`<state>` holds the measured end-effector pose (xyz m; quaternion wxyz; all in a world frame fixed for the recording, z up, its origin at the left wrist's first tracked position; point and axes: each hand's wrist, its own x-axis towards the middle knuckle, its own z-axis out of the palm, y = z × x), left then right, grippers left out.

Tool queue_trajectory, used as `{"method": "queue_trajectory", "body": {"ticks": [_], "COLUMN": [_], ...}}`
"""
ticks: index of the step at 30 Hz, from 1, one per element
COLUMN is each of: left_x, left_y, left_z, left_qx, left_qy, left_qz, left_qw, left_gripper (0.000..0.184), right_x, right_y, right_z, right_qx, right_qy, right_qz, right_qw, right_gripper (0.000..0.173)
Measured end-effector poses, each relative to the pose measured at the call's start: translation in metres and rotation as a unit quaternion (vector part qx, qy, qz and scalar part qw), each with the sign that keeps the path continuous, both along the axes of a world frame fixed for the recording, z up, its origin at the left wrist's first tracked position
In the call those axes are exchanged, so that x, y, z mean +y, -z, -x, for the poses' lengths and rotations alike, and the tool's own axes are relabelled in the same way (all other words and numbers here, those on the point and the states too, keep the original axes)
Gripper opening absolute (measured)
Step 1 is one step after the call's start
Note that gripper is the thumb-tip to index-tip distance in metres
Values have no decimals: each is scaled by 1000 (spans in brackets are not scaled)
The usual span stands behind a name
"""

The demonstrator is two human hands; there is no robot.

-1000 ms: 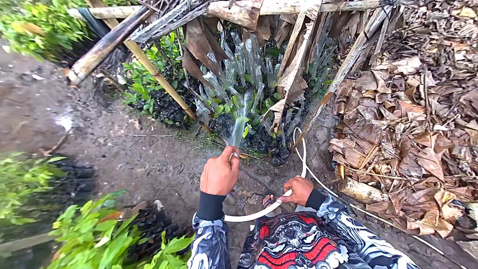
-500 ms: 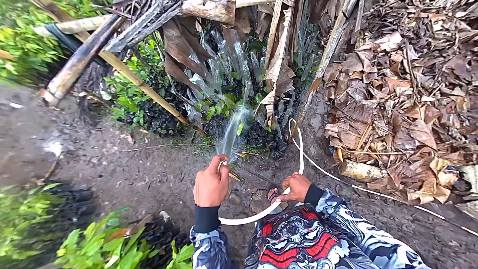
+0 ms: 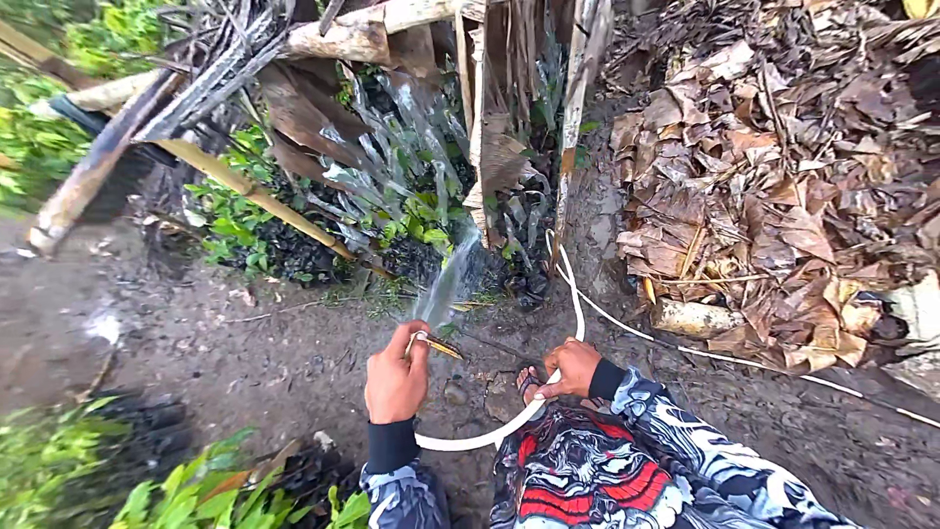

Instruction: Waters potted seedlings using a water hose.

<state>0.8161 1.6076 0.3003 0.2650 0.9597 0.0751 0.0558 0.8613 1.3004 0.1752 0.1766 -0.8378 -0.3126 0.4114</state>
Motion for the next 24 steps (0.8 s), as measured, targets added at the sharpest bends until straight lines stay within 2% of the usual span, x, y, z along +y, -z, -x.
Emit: {"method": "queue_trajectory", "body": {"ticks": [9, 13, 18, 22, 24], "left_x": [-68, -101, -135, -172, -188], "left_y": [1, 2, -6, -15, -17], "left_z": [20, 30, 34, 24, 16], "left_qx": [-7, 35, 17, 123, 134], "left_qy": [1, 21, 7, 14, 7], "left_qz": [-23, -41, -75, -102, -122], "left_qw": [1000, 998, 997, 987, 984], "left_gripper": [37, 38, 38, 38, 38], "right_x": [-57, -74, -97, -116, -125], "right_y": [15, 28, 34, 43, 51], "right_z": [20, 27, 34, 36, 38], "right_qx": [15, 27, 36, 47, 45], "right_qy": [11, 4, 24, 57, 80], "right_qz": [-25, -26, -46, -43, -53], "right_qw": [1000, 999, 998, 996, 994], "right_gripper": [75, 76, 74, 74, 73]}}
